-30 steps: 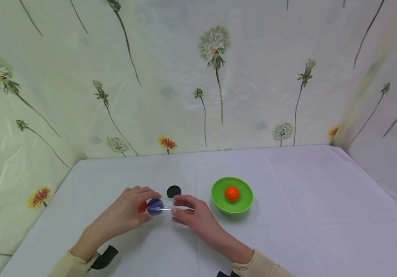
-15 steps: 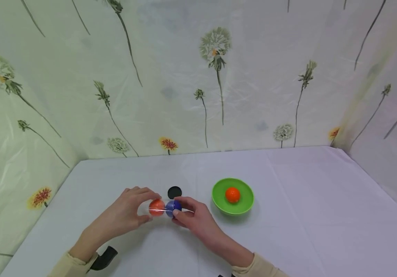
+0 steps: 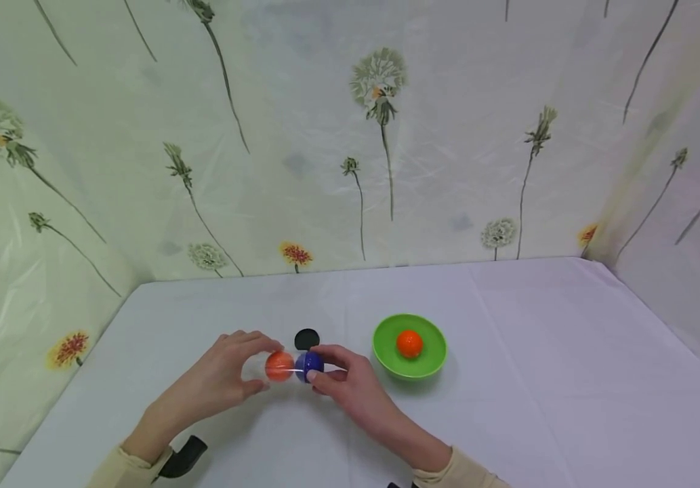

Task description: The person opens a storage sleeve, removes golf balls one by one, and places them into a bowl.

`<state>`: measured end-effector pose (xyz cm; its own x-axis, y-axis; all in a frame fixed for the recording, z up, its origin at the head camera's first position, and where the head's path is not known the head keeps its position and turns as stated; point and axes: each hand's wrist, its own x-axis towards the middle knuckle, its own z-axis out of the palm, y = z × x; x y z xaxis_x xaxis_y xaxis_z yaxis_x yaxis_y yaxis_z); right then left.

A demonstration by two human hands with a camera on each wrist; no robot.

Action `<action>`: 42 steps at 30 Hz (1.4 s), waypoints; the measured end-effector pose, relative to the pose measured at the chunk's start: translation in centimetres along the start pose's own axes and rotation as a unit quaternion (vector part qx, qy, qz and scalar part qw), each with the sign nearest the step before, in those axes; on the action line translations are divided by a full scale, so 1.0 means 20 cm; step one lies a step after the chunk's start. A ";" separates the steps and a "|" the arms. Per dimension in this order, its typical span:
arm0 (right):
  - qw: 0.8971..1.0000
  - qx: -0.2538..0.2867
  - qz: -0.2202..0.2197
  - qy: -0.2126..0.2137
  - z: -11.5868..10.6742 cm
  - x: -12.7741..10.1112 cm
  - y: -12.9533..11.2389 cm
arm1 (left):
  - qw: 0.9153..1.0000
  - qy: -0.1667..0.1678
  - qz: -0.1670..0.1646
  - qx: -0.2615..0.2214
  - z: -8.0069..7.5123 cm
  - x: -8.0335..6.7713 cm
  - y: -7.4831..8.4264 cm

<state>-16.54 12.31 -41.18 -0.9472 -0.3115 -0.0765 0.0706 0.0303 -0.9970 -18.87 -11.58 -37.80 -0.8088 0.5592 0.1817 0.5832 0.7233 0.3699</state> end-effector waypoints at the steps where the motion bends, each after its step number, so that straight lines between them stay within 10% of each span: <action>1: 1.000 -0.005 0.002 0.000 0.00 0.00 0.00 | 1.000 -0.002 -0.004 -0.002 0.00 0.00 0.00; 42: 1.000 0.005 -0.009 0.005 -0.03 -0.03 -0.04 | 1.000 0.009 -0.027 -0.010 0.02 -0.03 -0.01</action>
<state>-16.22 13.11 -40.36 -0.9512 -0.3030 -0.0590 0.0568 0.0161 -0.9983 -18.50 -11.96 -38.36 -0.8408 0.5114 0.1777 0.5366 0.7440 0.3980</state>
